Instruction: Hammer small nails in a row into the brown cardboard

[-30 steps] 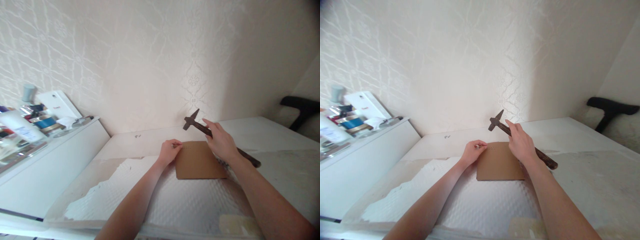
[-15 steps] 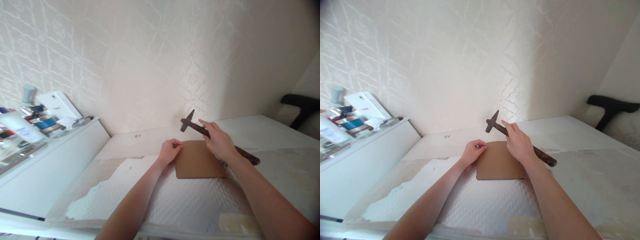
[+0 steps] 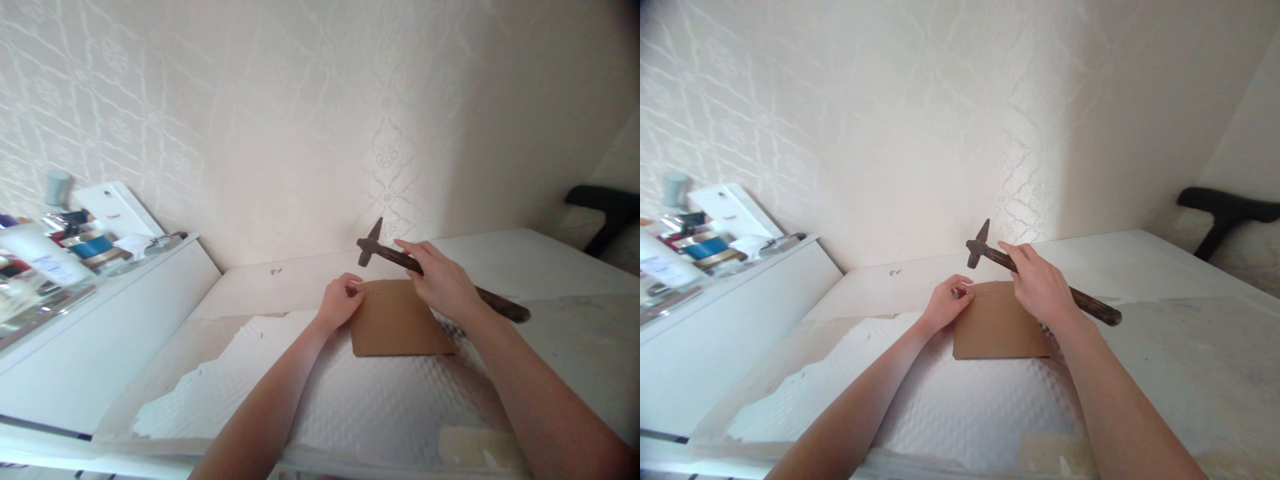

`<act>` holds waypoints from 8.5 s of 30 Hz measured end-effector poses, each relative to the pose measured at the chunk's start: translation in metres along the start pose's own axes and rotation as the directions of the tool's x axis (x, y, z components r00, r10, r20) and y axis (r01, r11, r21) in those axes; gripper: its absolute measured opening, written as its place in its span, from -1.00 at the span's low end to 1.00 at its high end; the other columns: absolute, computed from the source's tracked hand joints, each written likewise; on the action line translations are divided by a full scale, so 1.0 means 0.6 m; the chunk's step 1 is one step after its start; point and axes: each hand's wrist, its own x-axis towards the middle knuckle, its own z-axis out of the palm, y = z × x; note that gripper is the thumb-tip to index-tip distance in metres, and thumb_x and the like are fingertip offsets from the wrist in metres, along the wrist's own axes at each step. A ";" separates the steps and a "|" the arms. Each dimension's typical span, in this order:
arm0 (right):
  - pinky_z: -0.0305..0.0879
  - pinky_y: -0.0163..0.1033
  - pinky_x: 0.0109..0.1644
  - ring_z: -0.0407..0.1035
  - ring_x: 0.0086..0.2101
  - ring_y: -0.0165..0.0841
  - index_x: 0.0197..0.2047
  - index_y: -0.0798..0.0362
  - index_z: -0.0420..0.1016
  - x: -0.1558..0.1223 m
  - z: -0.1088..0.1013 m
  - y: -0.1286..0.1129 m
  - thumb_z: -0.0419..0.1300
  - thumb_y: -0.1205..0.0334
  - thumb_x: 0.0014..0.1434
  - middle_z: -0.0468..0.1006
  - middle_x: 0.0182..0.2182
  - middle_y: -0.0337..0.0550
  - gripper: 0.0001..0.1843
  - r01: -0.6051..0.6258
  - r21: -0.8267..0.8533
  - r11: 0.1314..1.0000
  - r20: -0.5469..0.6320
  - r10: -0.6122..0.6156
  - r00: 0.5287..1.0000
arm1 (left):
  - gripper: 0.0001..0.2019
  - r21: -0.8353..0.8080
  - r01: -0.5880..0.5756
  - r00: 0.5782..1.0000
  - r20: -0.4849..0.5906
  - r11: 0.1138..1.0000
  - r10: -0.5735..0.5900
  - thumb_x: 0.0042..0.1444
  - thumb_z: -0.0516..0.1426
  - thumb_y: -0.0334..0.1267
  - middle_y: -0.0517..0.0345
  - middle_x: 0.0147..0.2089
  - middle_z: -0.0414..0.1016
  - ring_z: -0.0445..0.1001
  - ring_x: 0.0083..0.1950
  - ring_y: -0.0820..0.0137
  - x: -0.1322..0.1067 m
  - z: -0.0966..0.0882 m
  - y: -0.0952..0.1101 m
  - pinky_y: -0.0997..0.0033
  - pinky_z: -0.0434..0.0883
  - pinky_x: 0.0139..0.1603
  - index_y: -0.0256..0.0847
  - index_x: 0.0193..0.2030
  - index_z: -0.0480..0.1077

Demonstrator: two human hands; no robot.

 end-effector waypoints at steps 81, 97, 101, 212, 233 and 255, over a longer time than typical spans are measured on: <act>0.23 -0.33 -0.36 0.40 -0.25 -0.36 0.06 -0.22 0.41 -0.012 -0.022 -0.010 -0.03 0.52 0.05 0.45 -0.08 -0.27 -0.40 0.086 0.021 0.996 0.118 -0.088 0.989 | -0.58 0.014 -0.012 0.994 0.106 1.000 0.011 -0.11 0.08 -0.44 0.20 -0.20 0.51 0.44 -0.24 0.43 -0.002 -0.008 0.004 0.43 0.34 -0.16 -0.17 -0.03 0.25; 0.30 -0.30 -0.28 0.41 -0.24 -0.34 0.02 -0.16 0.44 -0.012 -0.015 0.000 -0.04 0.50 0.03 0.45 -0.09 -0.25 -0.44 0.092 0.050 0.994 0.165 -0.099 0.981 | -0.58 0.002 -0.012 0.991 0.133 1.000 0.012 -0.09 0.09 -0.42 0.18 -0.23 0.51 0.44 -0.23 0.40 0.000 -0.007 0.001 0.39 0.34 -0.15 -0.19 -0.02 0.22; 0.32 -0.27 -0.24 0.41 -0.23 -0.32 0.05 -0.12 0.42 -0.011 -0.013 0.002 -0.04 0.50 0.02 0.44 -0.07 -0.22 -0.43 0.078 0.063 0.995 0.125 -0.086 0.988 | -0.57 -0.013 -0.024 0.992 0.128 1.000 0.025 -0.10 0.08 -0.44 0.18 -0.19 0.51 0.44 -0.19 0.40 -0.001 -0.008 0.001 0.38 0.34 -0.11 -0.18 -0.01 0.21; 0.23 -0.35 -0.36 0.40 -0.26 -0.39 -0.01 -0.17 0.46 -0.012 -0.019 0.000 -0.02 0.50 0.03 0.45 -0.10 -0.28 -0.46 0.114 0.052 0.992 0.097 -0.119 0.988 | -0.58 0.048 -0.020 0.990 0.137 0.999 0.013 -0.07 0.10 -0.42 0.25 -0.25 0.51 0.45 -0.21 0.43 -0.002 -0.012 -0.004 0.40 0.36 -0.10 -0.14 0.00 0.24; 0.29 -0.30 -0.22 0.41 -0.25 -0.37 -0.03 -0.16 0.47 -0.012 -0.013 0.004 -0.04 0.52 -0.03 0.46 -0.12 -0.30 -0.43 0.104 0.117 0.988 0.160 -0.122 0.980 | -0.61 0.055 -0.030 0.989 0.144 0.998 0.022 -0.05 0.08 -0.38 0.24 -0.25 0.51 0.45 -0.21 0.40 -0.003 -0.013 -0.003 0.36 0.36 -0.09 -0.14 -0.01 0.25; 0.32 -0.27 -0.21 0.41 -0.24 -0.32 0.00 -0.12 0.46 -0.011 -0.008 0.013 0.01 0.47 -0.03 0.47 -0.11 -0.23 -0.45 0.089 0.133 0.987 0.116 -0.105 0.988 | -0.53 0.055 -0.017 0.990 0.143 0.998 0.009 -0.07 0.07 -0.42 0.24 -0.18 0.52 0.46 -0.17 0.41 -0.004 -0.014 0.003 0.37 0.35 -0.05 -0.14 0.04 0.22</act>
